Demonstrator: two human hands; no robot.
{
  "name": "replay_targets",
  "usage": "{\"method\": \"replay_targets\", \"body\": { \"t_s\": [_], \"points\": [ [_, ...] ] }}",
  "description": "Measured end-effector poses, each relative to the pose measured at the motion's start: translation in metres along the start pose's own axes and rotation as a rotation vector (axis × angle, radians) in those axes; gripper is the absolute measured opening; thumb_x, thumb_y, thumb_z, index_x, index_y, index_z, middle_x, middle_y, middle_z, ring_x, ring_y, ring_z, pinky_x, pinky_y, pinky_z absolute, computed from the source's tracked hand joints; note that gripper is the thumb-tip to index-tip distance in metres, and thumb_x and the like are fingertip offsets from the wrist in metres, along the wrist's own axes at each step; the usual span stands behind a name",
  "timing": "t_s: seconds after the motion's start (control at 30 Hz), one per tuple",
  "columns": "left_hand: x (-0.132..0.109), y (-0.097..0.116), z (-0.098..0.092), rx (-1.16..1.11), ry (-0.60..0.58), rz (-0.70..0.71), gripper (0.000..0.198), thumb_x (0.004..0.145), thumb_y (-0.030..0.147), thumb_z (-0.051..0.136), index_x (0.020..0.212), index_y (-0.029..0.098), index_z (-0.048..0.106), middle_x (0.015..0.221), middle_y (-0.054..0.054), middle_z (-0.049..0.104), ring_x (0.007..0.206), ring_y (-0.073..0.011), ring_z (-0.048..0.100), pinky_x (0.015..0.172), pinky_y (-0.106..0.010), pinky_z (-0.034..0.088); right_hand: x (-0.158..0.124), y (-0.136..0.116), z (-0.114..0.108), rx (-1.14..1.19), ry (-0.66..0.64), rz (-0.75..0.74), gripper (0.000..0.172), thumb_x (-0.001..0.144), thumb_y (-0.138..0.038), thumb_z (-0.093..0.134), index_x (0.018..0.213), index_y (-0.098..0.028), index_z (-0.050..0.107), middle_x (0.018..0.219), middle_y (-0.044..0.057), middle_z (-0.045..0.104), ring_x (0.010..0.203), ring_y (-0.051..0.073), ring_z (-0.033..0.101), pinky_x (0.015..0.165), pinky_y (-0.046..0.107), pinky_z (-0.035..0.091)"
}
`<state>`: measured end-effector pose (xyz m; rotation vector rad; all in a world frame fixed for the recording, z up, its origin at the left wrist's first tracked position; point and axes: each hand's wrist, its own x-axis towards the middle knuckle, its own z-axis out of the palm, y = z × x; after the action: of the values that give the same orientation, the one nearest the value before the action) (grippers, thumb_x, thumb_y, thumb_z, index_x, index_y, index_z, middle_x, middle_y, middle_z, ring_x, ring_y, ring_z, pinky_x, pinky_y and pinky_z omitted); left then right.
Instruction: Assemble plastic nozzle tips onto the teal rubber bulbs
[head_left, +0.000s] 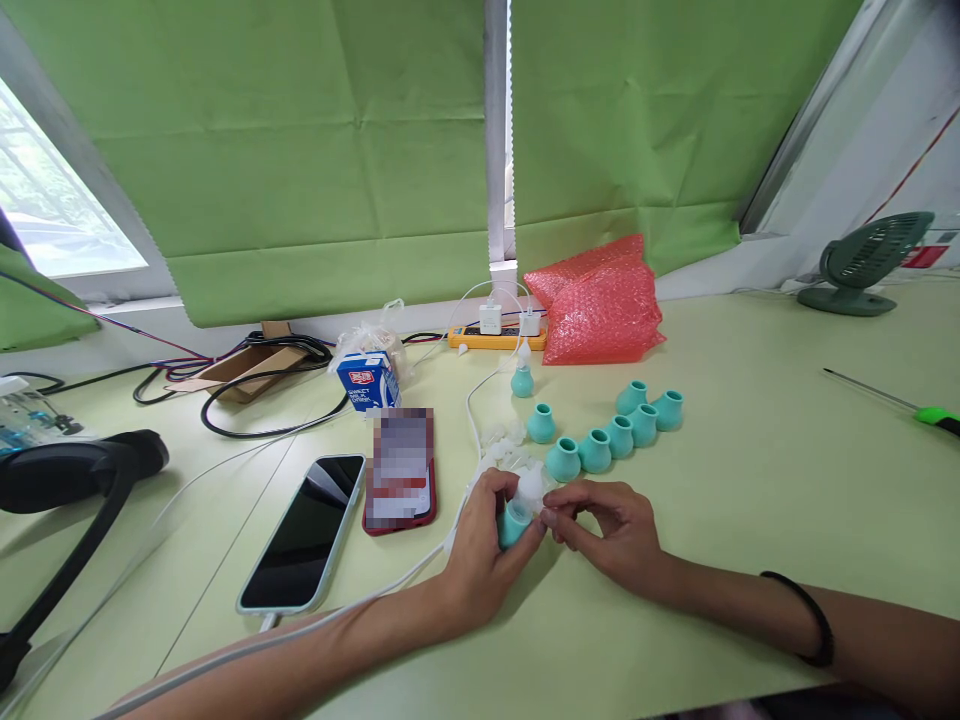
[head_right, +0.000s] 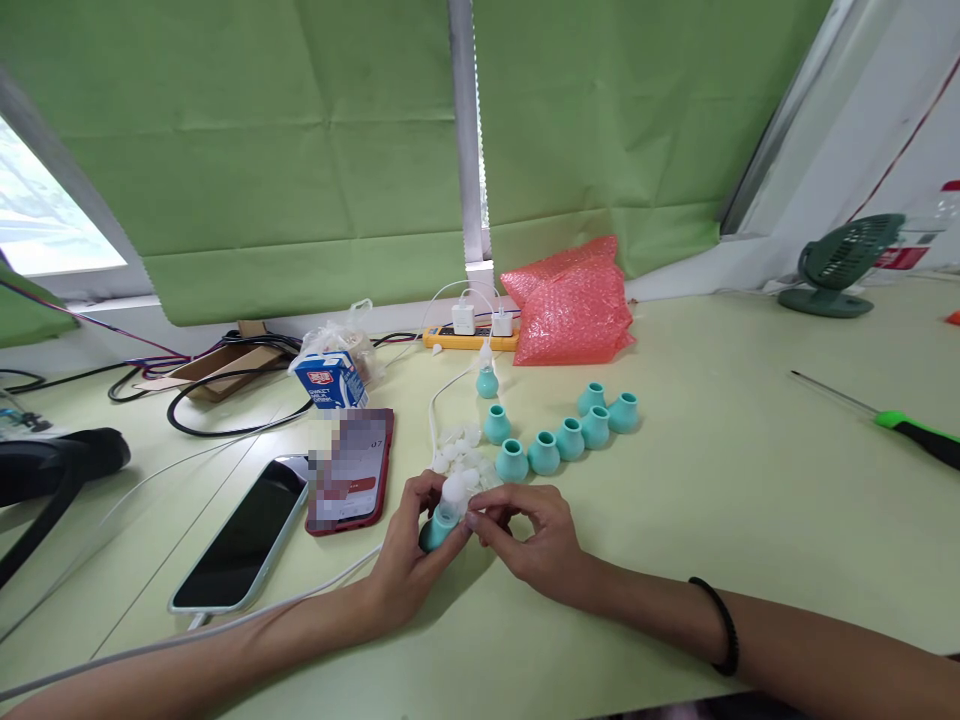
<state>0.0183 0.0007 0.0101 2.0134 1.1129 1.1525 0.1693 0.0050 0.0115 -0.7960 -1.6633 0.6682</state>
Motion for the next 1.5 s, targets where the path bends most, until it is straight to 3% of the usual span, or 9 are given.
{"method": "replay_targets", "body": {
  "t_s": [0.17, 0.37, 0.53, 0.83, 1.0, 1.23, 1.5],
  "points": [
    [0.0, -0.001, 0.0, 0.02, 0.001, 0.027, 0.018, 0.078, 0.026, 0.046, 0.092, 0.019, 0.034, 0.084, -0.003, 0.043, 0.075, -0.0149, 0.04, 0.069, -0.029, 0.036, 0.0, 0.001, 0.001, -0.055, -0.003, -0.047, 0.004, 0.066, -0.014, 0.06, 0.064, -0.017, 0.061, 0.047, -0.002, 0.056, 0.039, 0.009, 0.048, 0.043, 0.022, 0.042],
    [0.001, 0.001, 0.001, 0.018, 0.01, 0.011, 0.019, 0.078, 0.027, 0.046, 0.091, 0.02, 0.035, 0.083, -0.002, 0.043, 0.075, -0.0147, 0.041, 0.068, -0.029, 0.036, -0.001, 0.002, 0.002, 0.0, 0.03, 0.016, 0.012, 0.066, -0.016, 0.06, 0.078, -0.016, 0.061, 0.047, -0.003, 0.053, 0.042, 0.009, 0.048, 0.043, 0.021, 0.043],
    [0.001, 0.0, 0.001, 0.03, 0.018, 0.025, 0.017, 0.079, 0.026, 0.045, 0.09, 0.02, 0.034, 0.082, -0.002, 0.042, 0.073, -0.0144, 0.04, 0.067, -0.029, 0.035, 0.001, 0.002, 0.002, -0.008, 0.053, -0.046, 0.007, 0.064, -0.011, 0.061, 0.065, -0.017, 0.064, 0.047, -0.002, 0.055, 0.042, 0.008, 0.049, 0.044, 0.022, 0.043],
    [0.0, -0.003, 0.001, 0.031, 0.024, 0.057, 0.018, 0.079, 0.025, 0.045, 0.091, 0.02, 0.034, 0.083, -0.003, 0.042, 0.075, -0.0154, 0.04, 0.067, -0.03, 0.035, 0.002, 0.001, 0.001, -0.002, 0.01, -0.061, 0.011, 0.065, -0.008, 0.06, 0.067, -0.018, 0.065, 0.052, -0.001, 0.059, 0.044, 0.008, 0.05, 0.046, 0.021, 0.043],
    [-0.001, -0.002, 0.001, -0.04, 0.008, 0.002, 0.021, 0.079, 0.026, 0.046, 0.094, 0.02, 0.034, 0.085, -0.003, 0.043, 0.076, -0.0154, 0.041, 0.068, -0.03, 0.036, 0.001, 0.002, 0.001, 0.042, 0.031, 0.028, 0.011, 0.065, -0.011, 0.06, 0.073, -0.017, 0.062, 0.053, -0.001, 0.057, 0.045, 0.009, 0.051, 0.043, 0.02, 0.043],
    [-0.001, -0.002, 0.0, -0.047, 0.001, 0.009, 0.018, 0.079, 0.025, 0.046, 0.092, 0.019, 0.035, 0.085, -0.004, 0.043, 0.077, -0.0161, 0.041, 0.069, -0.031, 0.036, 0.006, 0.002, -0.001, 0.004, 0.017, -0.115, 0.015, 0.064, -0.006, 0.06, 0.07, -0.019, 0.064, 0.055, -0.001, 0.06, 0.046, 0.009, 0.05, 0.046, 0.022, 0.042],
    [-0.001, -0.001, 0.0, -0.078, -0.021, 0.009, 0.019, 0.079, 0.024, 0.047, 0.093, 0.019, 0.035, 0.087, -0.004, 0.044, 0.079, -0.0163, 0.043, 0.07, -0.032, 0.036, 0.01, 0.0, -0.004, -0.017, -0.013, -0.064, 0.011, 0.064, -0.007, 0.06, 0.067, -0.017, 0.063, 0.055, 0.0, 0.06, 0.046, 0.01, 0.051, 0.045, 0.023, 0.042]
  ]
}}
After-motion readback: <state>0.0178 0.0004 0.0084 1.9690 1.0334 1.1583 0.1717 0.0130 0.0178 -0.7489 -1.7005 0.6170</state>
